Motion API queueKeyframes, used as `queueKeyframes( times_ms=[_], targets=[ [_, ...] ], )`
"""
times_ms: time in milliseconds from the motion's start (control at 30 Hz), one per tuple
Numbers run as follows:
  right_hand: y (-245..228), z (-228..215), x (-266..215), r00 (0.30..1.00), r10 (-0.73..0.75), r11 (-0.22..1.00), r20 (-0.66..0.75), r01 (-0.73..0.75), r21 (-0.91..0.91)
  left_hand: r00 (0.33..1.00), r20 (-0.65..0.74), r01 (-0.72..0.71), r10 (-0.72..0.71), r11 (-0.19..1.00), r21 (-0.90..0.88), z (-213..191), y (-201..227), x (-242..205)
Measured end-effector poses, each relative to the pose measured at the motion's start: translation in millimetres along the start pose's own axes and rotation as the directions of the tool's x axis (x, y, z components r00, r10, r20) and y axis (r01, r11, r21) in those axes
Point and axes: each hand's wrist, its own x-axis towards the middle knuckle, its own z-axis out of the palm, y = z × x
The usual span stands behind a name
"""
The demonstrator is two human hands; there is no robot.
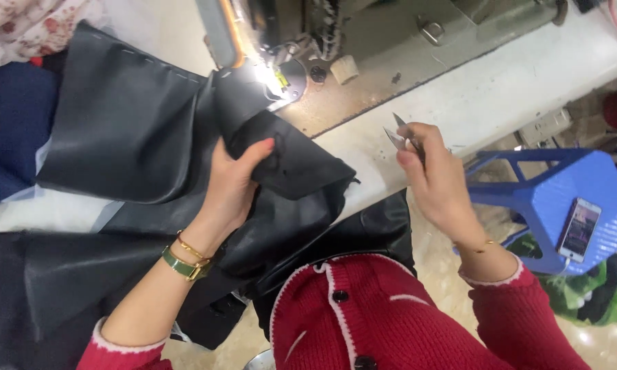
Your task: Sewing together pieces of black faux-leather fabric using an industrial sewing machine and trimming threads with scissors.
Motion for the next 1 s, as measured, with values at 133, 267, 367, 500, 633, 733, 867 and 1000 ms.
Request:
queueKeyframes(
  times_ms=[133, 267, 367, 500, 633, 733, 867, 1000],
  targets=[
    [-11, -3, 15, 0.992, -0.081, 0.996, 0.094, 0.076, 0.052, 0.995, 0.079, -0.069, 0.069, 0.998, 0.002, -13, -21, 15],
    [-25, 15, 43, 0.953, -0.258, 0.958, 0.159, 0.231, 0.170, 0.992, 0.119, -0.042, 0.039, 0.999, 0.020, -16, -25, 21],
    [-52, 33, 61, 0.898, -0.402, 0.899, 0.180, 0.351, 0.262, 0.991, 0.126, 0.043, -0.047, 0.998, 0.038, 2, 6, -4],
    [-59, 68, 83, 0.768, -0.611, 0.790, 0.192, 0.576, 0.211, 0.986, 0.106, 0.132, -0.127, 0.990, -0.041, 6, 18, -10],
    [-29, 62, 88, 0.717, -0.674, 0.736, 0.177, 0.671, 0.083, 0.984, 0.087, 0.162, -0.156, 0.984, -0.078, -3, 14, -6],
    [-12, 38, 87, 0.800, -0.585, 0.789, 0.137, 0.600, -0.135, 0.984, 0.106, 0.156, -0.140, 0.975, -0.159, -21, -13, 11],
    [-35, 14, 70, 0.951, -0.271, 0.910, 0.146, 0.303, -0.284, 0.984, 0.096, 0.170, -0.151, 0.956, -0.238, -29, -30, 16],
    [-65, 11, 52, 0.953, -0.126, 0.986, 0.277, 0.151, -0.070, 0.982, 0.110, 0.178, -0.156, 0.954, -0.239, -30, -32, 25]
  ],
)
